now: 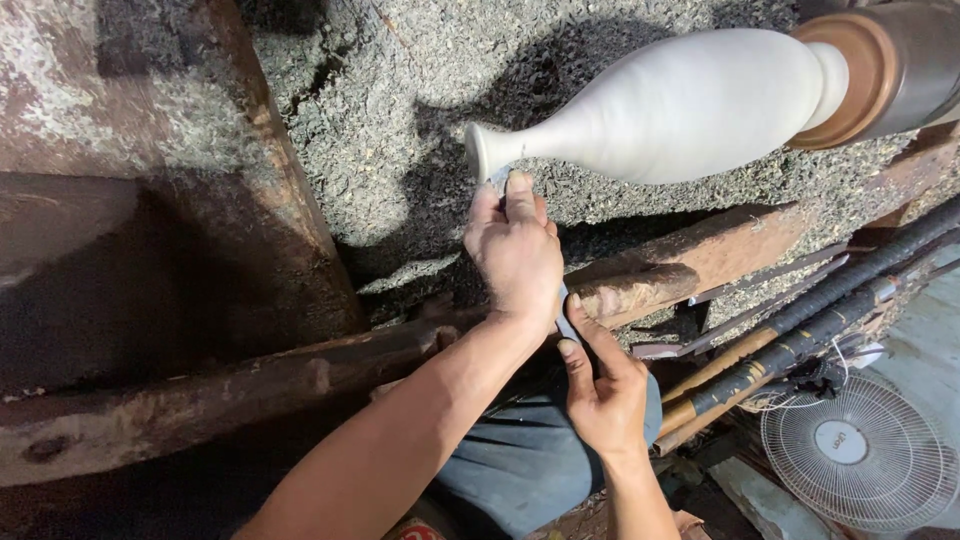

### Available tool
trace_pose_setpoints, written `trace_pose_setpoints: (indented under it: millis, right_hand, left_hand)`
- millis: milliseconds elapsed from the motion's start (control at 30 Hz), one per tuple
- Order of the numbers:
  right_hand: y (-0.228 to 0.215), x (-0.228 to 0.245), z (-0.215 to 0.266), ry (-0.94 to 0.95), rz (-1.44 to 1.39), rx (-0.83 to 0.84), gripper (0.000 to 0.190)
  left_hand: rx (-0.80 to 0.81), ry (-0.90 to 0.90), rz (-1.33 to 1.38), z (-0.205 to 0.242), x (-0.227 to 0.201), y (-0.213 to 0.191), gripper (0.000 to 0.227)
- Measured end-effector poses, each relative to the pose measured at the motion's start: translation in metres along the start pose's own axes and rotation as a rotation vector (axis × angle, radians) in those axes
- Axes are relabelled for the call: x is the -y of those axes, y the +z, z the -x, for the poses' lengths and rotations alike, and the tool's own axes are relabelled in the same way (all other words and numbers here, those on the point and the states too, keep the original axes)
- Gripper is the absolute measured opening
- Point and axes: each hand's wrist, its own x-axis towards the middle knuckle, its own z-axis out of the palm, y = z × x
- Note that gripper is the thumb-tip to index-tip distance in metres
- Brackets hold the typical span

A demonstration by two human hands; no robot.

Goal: The person shapes a spinning clay vase mounted on a lathe, holding a file against the neck and rim, then sands the body with a sanding block and wipes the vase with a cloth while it turns.

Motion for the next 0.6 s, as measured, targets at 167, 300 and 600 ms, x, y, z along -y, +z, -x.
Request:
trace_pose_setpoints:
  millis: [167,300,600]
  right_hand:
    - [0.002,-0.003,0.002,-0.004,-0.04,-0.015,0.036]
    - [0.005,-0.006,0.006,0.111,-0.067,-0.011,0.039]
    - [0.009,-0.011,0.01,0.09,-0.14,-0.028,0.039]
  left_hand:
    - [0.025,0.029,-0.066,0.0,-0.001,0.001,0.018]
    - [0.029,0.012,-0.019,0.0,-0.002,0.004,0.016]
    - [0.074,0.037,-0.069,-0.003,0.003,0.004,0.018]
